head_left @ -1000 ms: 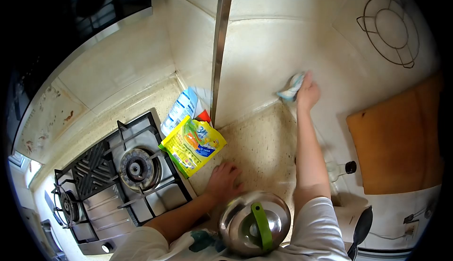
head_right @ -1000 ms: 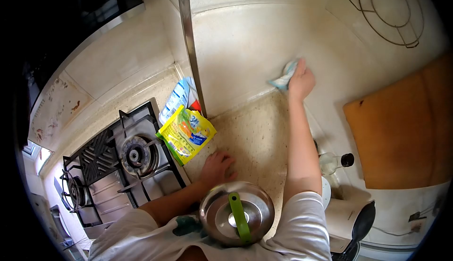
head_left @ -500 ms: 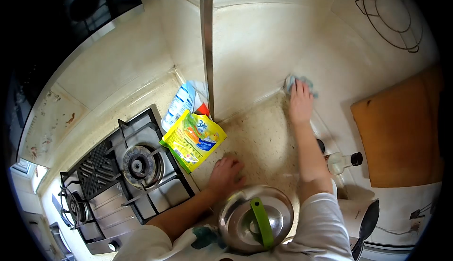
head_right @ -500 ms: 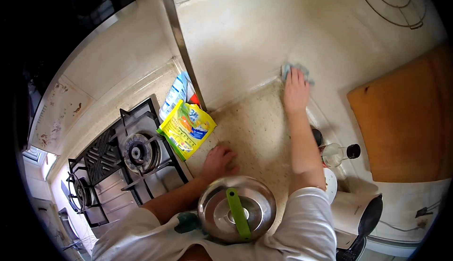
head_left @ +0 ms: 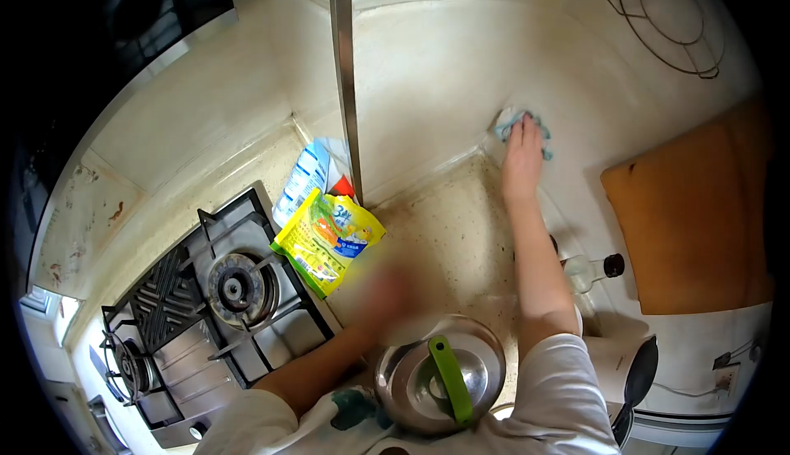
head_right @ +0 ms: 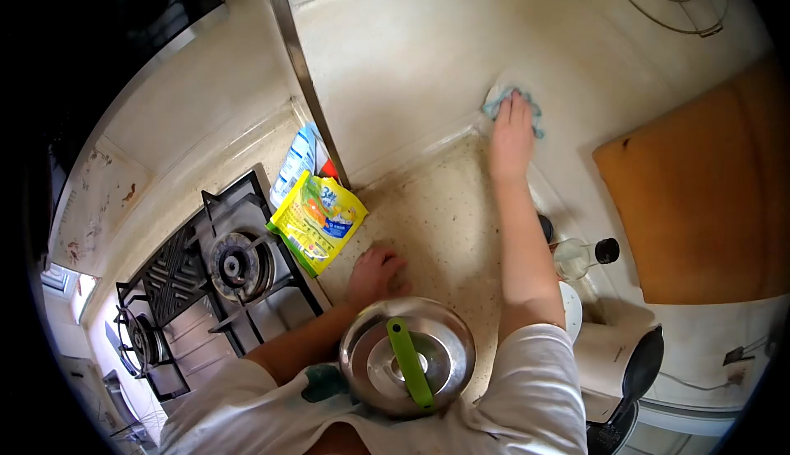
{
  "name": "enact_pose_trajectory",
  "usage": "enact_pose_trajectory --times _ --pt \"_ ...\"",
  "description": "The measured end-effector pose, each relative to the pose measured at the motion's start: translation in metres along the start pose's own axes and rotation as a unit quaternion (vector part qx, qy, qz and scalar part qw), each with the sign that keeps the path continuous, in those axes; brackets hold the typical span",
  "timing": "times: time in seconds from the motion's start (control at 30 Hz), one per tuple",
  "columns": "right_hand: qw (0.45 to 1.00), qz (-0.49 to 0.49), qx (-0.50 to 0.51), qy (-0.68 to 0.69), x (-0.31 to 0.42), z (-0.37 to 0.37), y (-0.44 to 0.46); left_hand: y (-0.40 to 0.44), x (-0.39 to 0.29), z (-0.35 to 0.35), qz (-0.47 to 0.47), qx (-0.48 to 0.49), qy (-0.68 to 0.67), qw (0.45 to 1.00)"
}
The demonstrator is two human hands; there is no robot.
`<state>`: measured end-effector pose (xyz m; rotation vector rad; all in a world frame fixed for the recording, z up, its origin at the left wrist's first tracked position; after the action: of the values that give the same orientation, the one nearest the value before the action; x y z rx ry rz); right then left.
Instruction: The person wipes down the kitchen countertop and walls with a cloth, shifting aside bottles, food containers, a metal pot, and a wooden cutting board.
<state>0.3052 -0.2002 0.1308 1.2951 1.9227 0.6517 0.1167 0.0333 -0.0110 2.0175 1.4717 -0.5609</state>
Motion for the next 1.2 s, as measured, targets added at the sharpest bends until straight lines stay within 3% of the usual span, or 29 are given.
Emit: enact_pose_trajectory --times 0.1,0.17,0.23,0.27,0.3,0.33,0.4,0.5,0.7,1.03,1.2 --pt "0.997 0.013 0.061 0.054 0.013 0.029 -0.042 -0.002 0.006 0.002 -0.009 -0.036 0.022 0.999" --pt "0.996 0.038 0.041 0.065 0.028 0.044 -0.07 0.004 -0.007 -0.015 -0.022 0.02 -0.029 0.999" --pt "0.995 0.063 0.026 0.076 0.025 0.052 -0.068 0.006 -0.014 -0.023 -0.031 0.014 -0.024 0.999" --pt "0.956 0.221 0.077 0.177 0.008 0.061 -0.066 0.005 -0.016 -0.022 -0.036 0.02 -0.018 0.999" --pt "0.879 0.374 0.125 0.269 -0.005 0.068 -0.068 0.003 -0.014 -0.017 -0.036 0.023 -0.021 0.999" --pt "0.879 0.376 0.127 0.266 -0.014 0.067 -0.061 0.002 -0.007 -0.009 -0.027 0.016 -0.005 0.999" --pt "0.802 0.506 0.047 0.315 -0.029 0.058 -0.046 0.002 -0.003 -0.001 -0.015 0.009 0.014 1.0" --pt "0.834 0.466 0.1 0.278 -0.03 0.042 -0.013 0.002 -0.001 -0.002 0.0 -0.027 0.036 0.999" --pt "0.87 0.453 0.059 0.187 -0.018 0.048 -0.011 -0.003 0.005 0.003 0.013 -0.035 0.056 0.998" --pt "0.881 0.436 0.077 0.165 -0.023 0.051 -0.011 0.005 -0.011 -0.017 -0.031 0.014 -0.009 0.999" --pt "0.85 0.483 0.049 0.204 -0.018 0.039 0.0 0.0 -0.012 -0.017 -0.035 0.014 -0.007 0.999"
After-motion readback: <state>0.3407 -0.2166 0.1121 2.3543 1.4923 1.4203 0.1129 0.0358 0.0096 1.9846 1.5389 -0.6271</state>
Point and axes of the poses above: each hand's wrist, its own y-axis towards the middle knuckle, its own z-axis out of the palm, x = y × z, the point moved 4 cm from there along y, towards the middle knuckle, and after that the axes turned 15 degrees about -z, right-handed, at the moved point
